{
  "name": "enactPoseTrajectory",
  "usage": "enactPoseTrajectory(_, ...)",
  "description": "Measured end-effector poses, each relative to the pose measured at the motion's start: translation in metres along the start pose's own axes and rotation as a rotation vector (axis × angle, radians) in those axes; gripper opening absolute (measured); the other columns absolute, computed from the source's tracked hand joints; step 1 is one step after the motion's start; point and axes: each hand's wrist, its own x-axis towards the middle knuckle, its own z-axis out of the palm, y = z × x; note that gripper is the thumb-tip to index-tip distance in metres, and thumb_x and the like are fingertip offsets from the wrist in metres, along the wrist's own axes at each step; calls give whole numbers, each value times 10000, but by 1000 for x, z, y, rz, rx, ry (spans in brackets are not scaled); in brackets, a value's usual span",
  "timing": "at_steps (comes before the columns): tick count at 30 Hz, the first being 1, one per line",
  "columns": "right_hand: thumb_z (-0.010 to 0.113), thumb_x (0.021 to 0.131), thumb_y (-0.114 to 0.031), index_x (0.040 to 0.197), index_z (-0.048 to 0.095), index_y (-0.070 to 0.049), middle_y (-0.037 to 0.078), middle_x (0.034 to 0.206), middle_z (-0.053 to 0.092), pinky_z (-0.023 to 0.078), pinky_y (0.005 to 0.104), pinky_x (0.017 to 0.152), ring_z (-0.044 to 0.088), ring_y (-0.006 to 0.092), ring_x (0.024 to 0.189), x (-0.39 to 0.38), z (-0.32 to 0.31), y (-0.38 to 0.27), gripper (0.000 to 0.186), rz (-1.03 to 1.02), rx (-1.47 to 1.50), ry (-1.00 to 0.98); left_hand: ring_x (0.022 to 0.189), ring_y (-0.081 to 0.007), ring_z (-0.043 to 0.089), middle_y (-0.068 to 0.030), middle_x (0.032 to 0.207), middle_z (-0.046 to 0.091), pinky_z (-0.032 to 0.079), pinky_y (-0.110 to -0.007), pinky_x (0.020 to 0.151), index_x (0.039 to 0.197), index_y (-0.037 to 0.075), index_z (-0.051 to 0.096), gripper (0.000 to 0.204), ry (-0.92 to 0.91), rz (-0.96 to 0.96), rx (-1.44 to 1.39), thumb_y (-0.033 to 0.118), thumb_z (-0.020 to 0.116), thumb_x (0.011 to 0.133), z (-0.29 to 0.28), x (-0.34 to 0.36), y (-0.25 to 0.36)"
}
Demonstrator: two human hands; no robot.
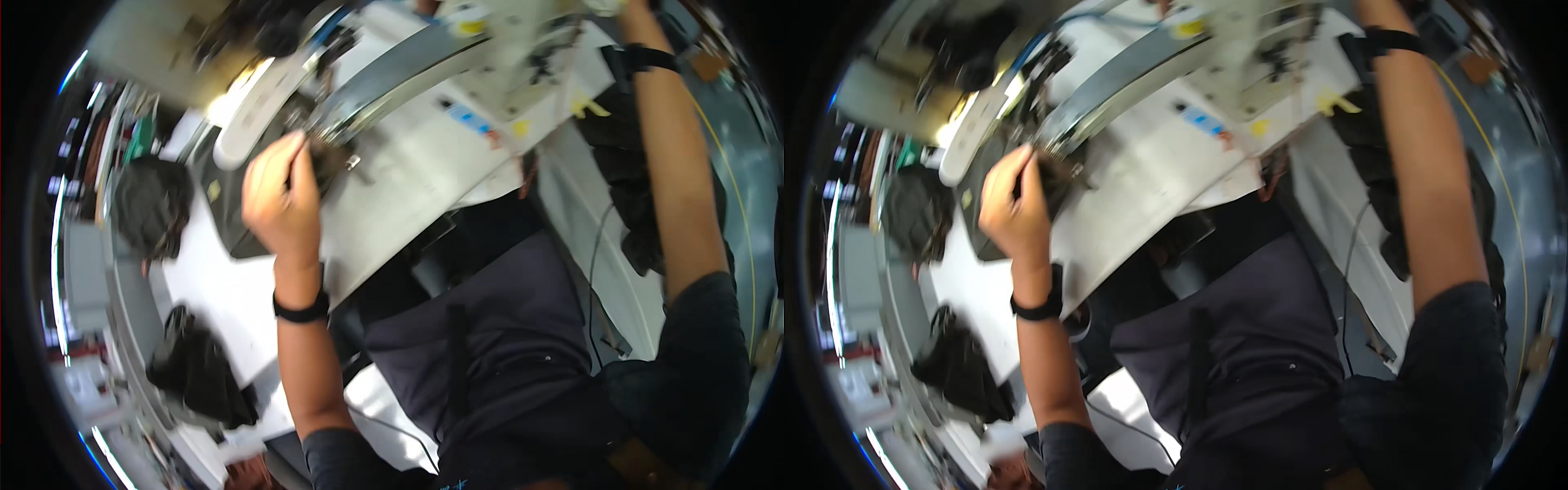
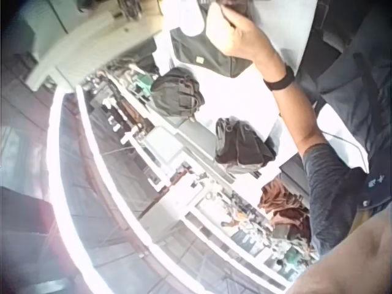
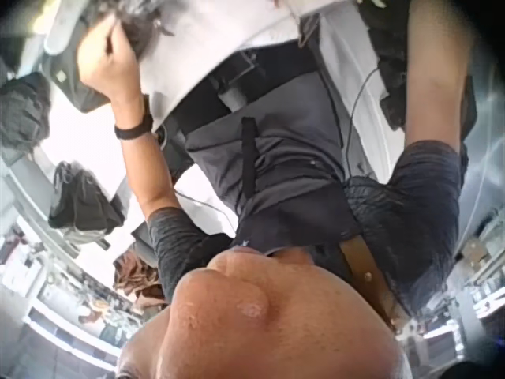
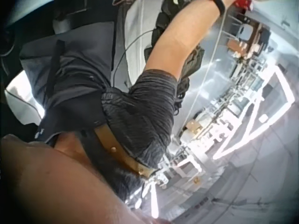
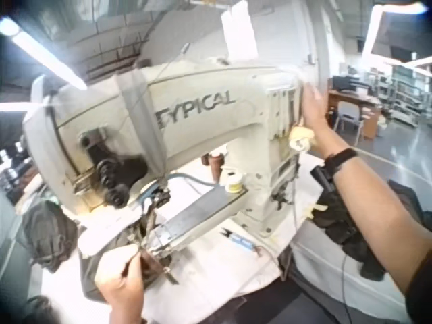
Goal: The person operates an industrial sewing machine to stitch a dark green fabric bag. They guide the bag under the needle, aligning the zipper and seams, and use scissors to cut threads between operations. The person handles multiple bags, moving them from a pile on the table to the sewing machine and back.
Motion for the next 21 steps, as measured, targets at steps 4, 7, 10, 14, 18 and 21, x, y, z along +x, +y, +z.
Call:
enactPoseTrajectory(4,526,1058,-375,1212,734,-15,208,1153,725,450,492,1001,639,389,1106,7,5,71,443,-8,-77,60,984,-248,758,-138,1096,794,585,-347,910,1080,-3,803,139,-82,-1,-27,33,728,969,25,-2,4)
enactPoseTrajectory(7,455,1065,-517,984,708,30,304,1006,716,531,557,887,683,492,934,6,35,-36,608,-8,-156,-255,982,-288,743,-158,1075,789,589,-372,894,1072,-53,787,136,-65,-12,116,-24,725,954,-24,-12,-23)
enactPoseTrajectory(10,638,941,-551,979,768,-11,263,1013,752,565,506,874,725,441,951,70,4,-71,557,103,-163,-281,988,-301,738,-161,1090,782,587,-386,884,1106,-63,770,156,-87,39,95,-46,701,967,-16,-13,-11)
enactPoseTrajectory(14,692,894,-511,1028,799,-36,244,1040,768,581,487,847,746,401,951,101,36,-71,504,216,-519,-510,1012,-296,735,-157,1111,781,578,-378,905,1119,-64,769,164,-137,41,73,-16,687,985,-8,-11,-14)
enactPoseTrajectory(18,664,947,-490,944,727,-2,249,933,730,558,515,823,714,441,911,49,41,-51,493,115,-69,-138,956,-301,724,-166,1083,780,574,-382,877,1104,-45,778,161,-122,22,84,-26,703,962,-21,-9,-9)
enactPoseTrajectory(21,628,1038,-421,945,671,1,198,795,667,502,418,712,575,325,702,12,32,-27,434,52,149,149,943,-298,715,-151,1056,782,567,-380,869,1085,-30,779,159,-120,23,44,-32,711,942,-14,-3,-2)
